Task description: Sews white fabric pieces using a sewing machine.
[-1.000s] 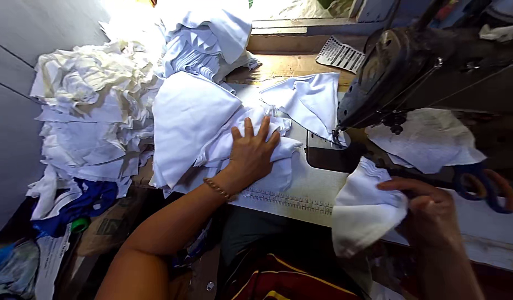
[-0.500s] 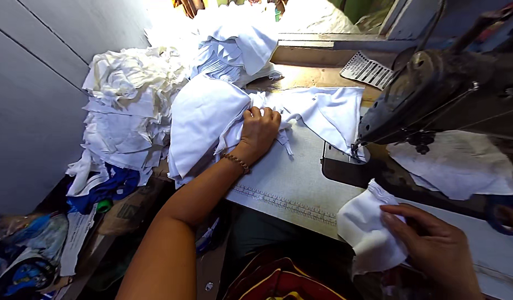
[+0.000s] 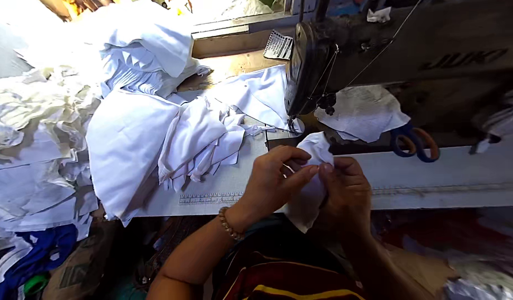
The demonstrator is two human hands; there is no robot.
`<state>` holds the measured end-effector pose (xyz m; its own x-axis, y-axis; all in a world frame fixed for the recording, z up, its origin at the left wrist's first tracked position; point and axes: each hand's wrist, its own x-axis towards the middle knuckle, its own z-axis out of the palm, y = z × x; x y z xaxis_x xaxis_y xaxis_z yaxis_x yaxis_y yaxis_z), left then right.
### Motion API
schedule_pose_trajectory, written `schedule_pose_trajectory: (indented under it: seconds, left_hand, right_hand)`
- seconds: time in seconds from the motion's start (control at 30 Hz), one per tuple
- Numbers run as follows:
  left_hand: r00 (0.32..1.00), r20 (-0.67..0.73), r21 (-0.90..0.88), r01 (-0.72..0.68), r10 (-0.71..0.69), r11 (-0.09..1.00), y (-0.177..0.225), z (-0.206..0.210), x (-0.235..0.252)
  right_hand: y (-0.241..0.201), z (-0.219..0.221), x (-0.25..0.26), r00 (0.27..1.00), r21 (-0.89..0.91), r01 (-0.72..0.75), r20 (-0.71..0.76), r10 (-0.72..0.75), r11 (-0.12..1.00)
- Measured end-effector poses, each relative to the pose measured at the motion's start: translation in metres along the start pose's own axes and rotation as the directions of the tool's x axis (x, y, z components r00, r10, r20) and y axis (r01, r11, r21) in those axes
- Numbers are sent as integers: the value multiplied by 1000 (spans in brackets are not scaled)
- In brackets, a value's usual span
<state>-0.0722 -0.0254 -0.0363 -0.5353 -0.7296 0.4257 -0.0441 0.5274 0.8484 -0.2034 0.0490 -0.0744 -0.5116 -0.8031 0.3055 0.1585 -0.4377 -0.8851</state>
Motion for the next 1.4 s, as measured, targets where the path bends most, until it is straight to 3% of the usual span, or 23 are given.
schedule_pose_trajectory:
  seconds: [0.1,0.23,0.37,0.73,0.93,1.13,1.27,1.4]
  left_hand:
    - [994,-56,-191,84,-96,978,-4,7,-3]
    - [994,-62,-183,82,-94,980,-7,1,-5]
    - [991,4,-293,127,-132,948,-2,-6,-8]
    - [985,12,-224,172,-174,959,-5,-15,-10]
    - [999,40,-125,27,-23,992,-5,-17,-10]
    - [982,73,68,-182,177,981,-6,-14,-10]
    - [996,-13,-124,-92,91,988,-4,-15,-13]
    - [993,-99,-344,34,-72,938,3,-30,-15]
  right_hand:
    - [8,8,-6,997,-42,82,4,-82,996]
    - [7,11,-9,991,-122,132,-4,-133,984]
    - [8,11,-8,983,-154,182,24,-180,971]
    - [7,8,-10,955,-331,281,191,-227,901]
    - [-5,1,9,941,-469,334,220,-258,818]
    - [-21,2,11,950,-436,279,258,-178,856]
    - [-23,-5,16,958,-209,164,265,-106,964]
    - [-29,-16,22,962,-160,122,261,-77,980]
